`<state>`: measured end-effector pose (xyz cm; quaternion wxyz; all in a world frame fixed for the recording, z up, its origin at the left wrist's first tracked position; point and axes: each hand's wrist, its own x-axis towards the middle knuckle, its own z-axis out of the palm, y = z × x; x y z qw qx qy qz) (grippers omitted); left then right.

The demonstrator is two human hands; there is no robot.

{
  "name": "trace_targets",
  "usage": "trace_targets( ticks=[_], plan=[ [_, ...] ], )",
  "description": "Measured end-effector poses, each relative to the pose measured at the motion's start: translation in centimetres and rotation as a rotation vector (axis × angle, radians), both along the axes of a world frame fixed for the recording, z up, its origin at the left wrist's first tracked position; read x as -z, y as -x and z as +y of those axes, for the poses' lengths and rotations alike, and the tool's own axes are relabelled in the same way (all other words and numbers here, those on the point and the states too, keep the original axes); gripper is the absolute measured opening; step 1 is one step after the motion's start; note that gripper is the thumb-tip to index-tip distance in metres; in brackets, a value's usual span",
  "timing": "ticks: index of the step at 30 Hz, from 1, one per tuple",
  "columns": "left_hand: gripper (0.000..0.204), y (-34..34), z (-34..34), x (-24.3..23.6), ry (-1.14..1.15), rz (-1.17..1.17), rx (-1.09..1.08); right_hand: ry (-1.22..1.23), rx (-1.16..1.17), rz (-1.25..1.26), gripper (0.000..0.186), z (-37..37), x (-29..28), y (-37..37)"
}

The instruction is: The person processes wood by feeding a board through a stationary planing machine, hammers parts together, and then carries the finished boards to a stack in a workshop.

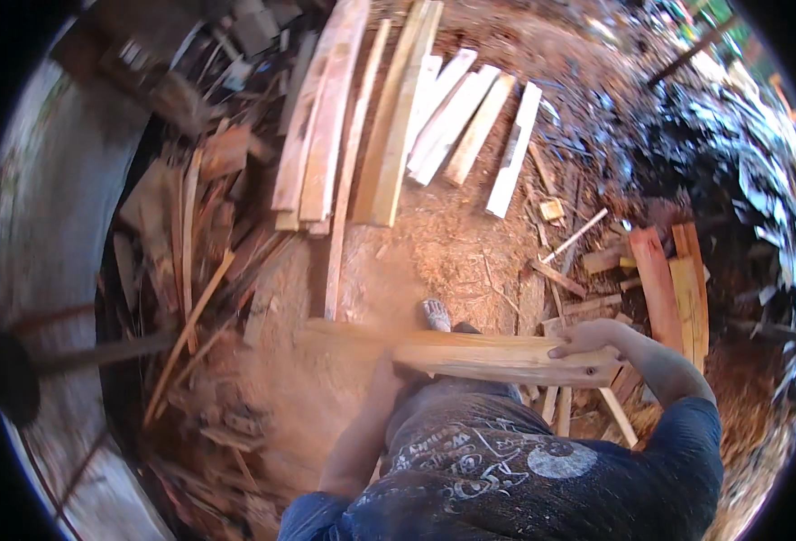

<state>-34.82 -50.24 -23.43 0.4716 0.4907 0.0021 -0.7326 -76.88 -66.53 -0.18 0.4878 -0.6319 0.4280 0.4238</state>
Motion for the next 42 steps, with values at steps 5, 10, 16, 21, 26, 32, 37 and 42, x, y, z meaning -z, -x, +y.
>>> trace_targets(
  ticks=[5, 10, 16, 21, 26, 32, 37, 42],
  plan=[
    [0.043, 4.6, -11.5, 1.0, -0.194, 0.085, 0.062, 0.093, 0.510, 0.109, 0.099, 5.7, 2.4, 7.5],
    [0.044, 8.8, -18.9, 3.2, -0.153, 0.079, 0.145, 0.088, 0.761, 0.188, 0.083, 8.7, -0.4, 6.0],
    [0.037, 14.4, -25.4, 6.2, -0.215, -0.178, 0.430, 0.184, 0.818, 0.177, 0.085, 12.3, 2.1, 3.3],
    [0.028, 17.6, -33.9, 7.5, -0.014, -0.274, 0.432, 0.217, 1.085, 0.212, 0.080, 10.2, 3.1, 2.7],
    [0.030, 23.6, -45.4, -9.3, 0.191, -0.277, 0.286, 0.566, 1.375, 0.061, 0.073, 2.3, 5.7, 4.5],
    [0.025, 11.1, -48.8, -13.9, 0.332, -0.193, 0.153, 0.694, 1.428, -0.119, 0.076, -16.5, 14.2, 4.5],
    [0.026, -1.0, -40.9, -10.5, 0.278, -0.446, -0.091, 0.390, 0.852, -0.279, 0.075, -17.9, 9.6, -0.4],
    [0.026, -1.9, -34.7, -11.1, 0.090, -0.427, -0.296, -0.116, 0.682, -0.545, 0.066, -6.9, 4.4, -3.6]
  ],
)
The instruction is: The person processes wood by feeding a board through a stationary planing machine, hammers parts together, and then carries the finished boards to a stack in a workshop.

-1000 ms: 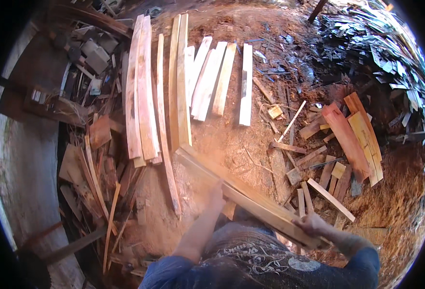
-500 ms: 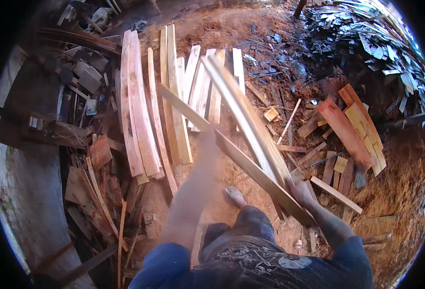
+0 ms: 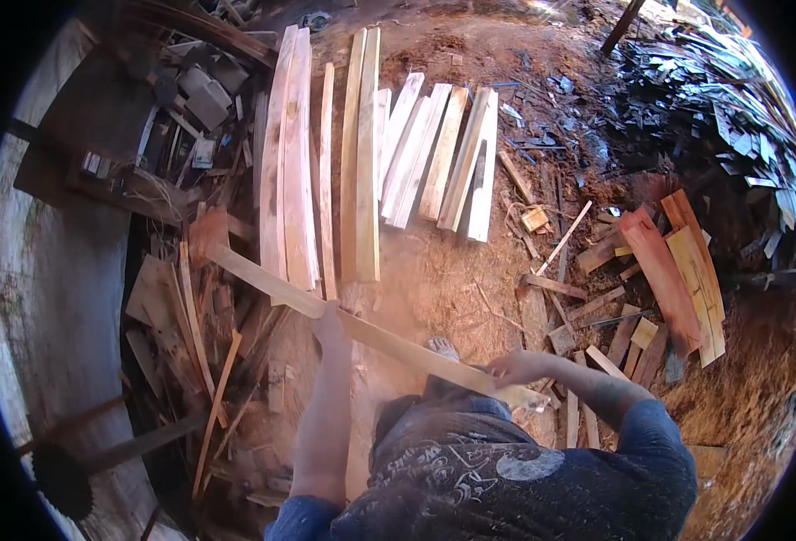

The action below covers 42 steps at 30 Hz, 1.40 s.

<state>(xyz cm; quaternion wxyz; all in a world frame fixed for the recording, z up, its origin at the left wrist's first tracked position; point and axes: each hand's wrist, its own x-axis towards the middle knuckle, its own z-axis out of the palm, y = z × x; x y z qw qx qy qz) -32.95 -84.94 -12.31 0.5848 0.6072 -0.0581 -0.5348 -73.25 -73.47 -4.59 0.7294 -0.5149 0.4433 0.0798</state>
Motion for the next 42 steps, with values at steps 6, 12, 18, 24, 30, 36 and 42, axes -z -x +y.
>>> trace_targets(
  ticks=[6, 12, 18, 24, 30, 36, 42],
  plan=[
    [0.016, 3.2, 1.6, 1.8, 0.074, 0.132, 0.004, 0.565, 0.033, 0.449, 0.062, 7.3, 4.7, 0.6],
    [0.027, -6.3, 6.2, 12.0, 0.526, -0.448, 0.523, 0.719, 0.208, 0.592, 0.036, 11.4, 10.8, 0.1],
    [0.042, -12.9, 18.0, 11.7, -0.183, -1.146, 1.114, 0.677, 0.212, 0.708, 0.043, 10.2, 16.1, 3.5],
    [0.037, -21.5, 44.4, 11.7, -0.909, -0.535, 0.263, 0.727, 0.296, 0.475, 0.042, 3.3, 17.8, -2.0],
    [0.032, -14.9, 47.2, 6.4, -0.865, -0.197, -0.154, 1.035, 0.209, 0.149, 0.055, -28.4, 11.2, -22.3],
    [0.030, -10.5, 46.4, 1.2, -0.525, -0.407, -0.134, 0.938, 0.357, -0.555, 0.030, -29.0, -12.9, -40.3],
    [0.030, -7.2, 51.3, 5.3, -0.568, -0.483, -0.094, 0.048, -0.282, -1.355, 0.020, -5.9, -22.1, -38.5]
  ],
)
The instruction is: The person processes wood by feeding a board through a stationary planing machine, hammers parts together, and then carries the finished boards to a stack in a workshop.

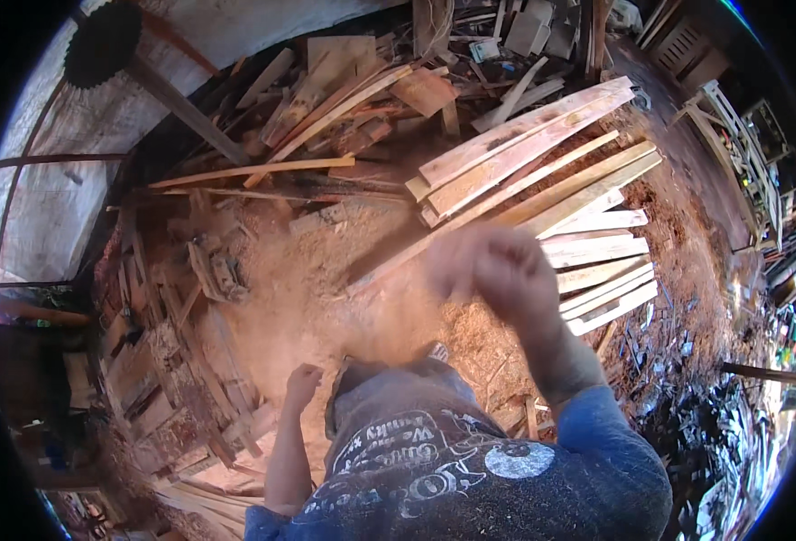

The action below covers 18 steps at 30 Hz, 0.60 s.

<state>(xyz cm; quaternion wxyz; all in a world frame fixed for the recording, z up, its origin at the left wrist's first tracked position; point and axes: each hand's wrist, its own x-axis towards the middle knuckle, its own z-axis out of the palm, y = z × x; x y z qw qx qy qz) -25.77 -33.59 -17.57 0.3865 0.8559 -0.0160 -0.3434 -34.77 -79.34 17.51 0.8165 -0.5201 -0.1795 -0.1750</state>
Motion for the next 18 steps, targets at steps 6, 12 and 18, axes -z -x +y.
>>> trace_targets(
  ticks=[6, 12, 18],
  plan=[
    [0.032, 0.7, 10.0, 7.6, -0.387, 0.406, -0.055, -0.284, -0.584, -0.586, 0.043, 13.0, -9.7, -0.8],
    [0.035, -3.5, 10.3, 8.2, -0.259, 0.302, 0.068, -0.302, -0.573, -0.642, 0.033, 18.9, -11.3, -1.8],
    [0.034, -5.4, 7.2, 6.9, 0.010, 0.207, -0.038, -0.277, -0.497, -0.599, 0.024, 23.9, -10.9, -4.3]
  ],
)
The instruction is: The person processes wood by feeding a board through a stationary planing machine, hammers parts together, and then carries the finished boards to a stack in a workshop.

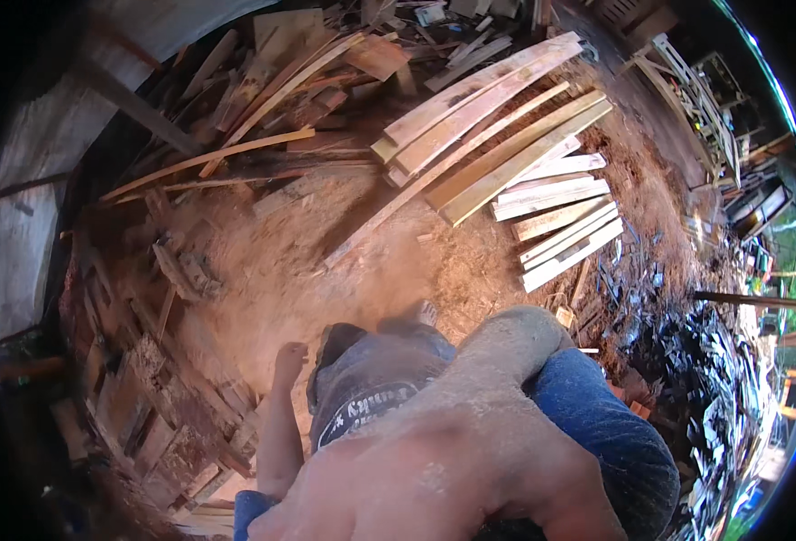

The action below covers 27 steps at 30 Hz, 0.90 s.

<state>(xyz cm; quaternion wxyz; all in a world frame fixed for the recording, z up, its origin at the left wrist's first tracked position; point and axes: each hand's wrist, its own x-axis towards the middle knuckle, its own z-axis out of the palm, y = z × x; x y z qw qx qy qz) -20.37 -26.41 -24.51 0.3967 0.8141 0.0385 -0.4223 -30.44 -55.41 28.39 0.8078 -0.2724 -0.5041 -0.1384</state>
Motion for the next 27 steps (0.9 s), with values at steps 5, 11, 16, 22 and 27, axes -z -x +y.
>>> trace_targets(
  ticks=[5, 11, 16, 22, 27],
  plan=[
    [0.035, -1.9, 4.9, 0.7, 0.032, 0.003, 0.002, 0.050, 0.112, 0.082, 0.017, 3.5, -1.1, -2.9],
    [0.032, -1.4, 17.8, 2.1, -0.186, -0.212, 0.105, 0.056, 0.144, 0.193, 0.010, 8.8, -0.7, -5.8],
    [0.031, 2.5, 24.8, 1.4, -0.280, -0.331, 0.145, 0.186, -0.097, 0.259, 0.011, 13.2, -0.2, -7.9],
    [0.025, 10.7, 26.3, 1.9, -0.263, -0.197, -0.436, 0.217, -0.221, 0.134, 0.023, 15.8, -1.4, -8.4],
    [0.038, 15.7, 25.7, 4.7, -0.278, -0.245, -0.206, 0.136, -0.308, 0.014, 0.023, 16.7, -0.5, -10.0]
  ],
)
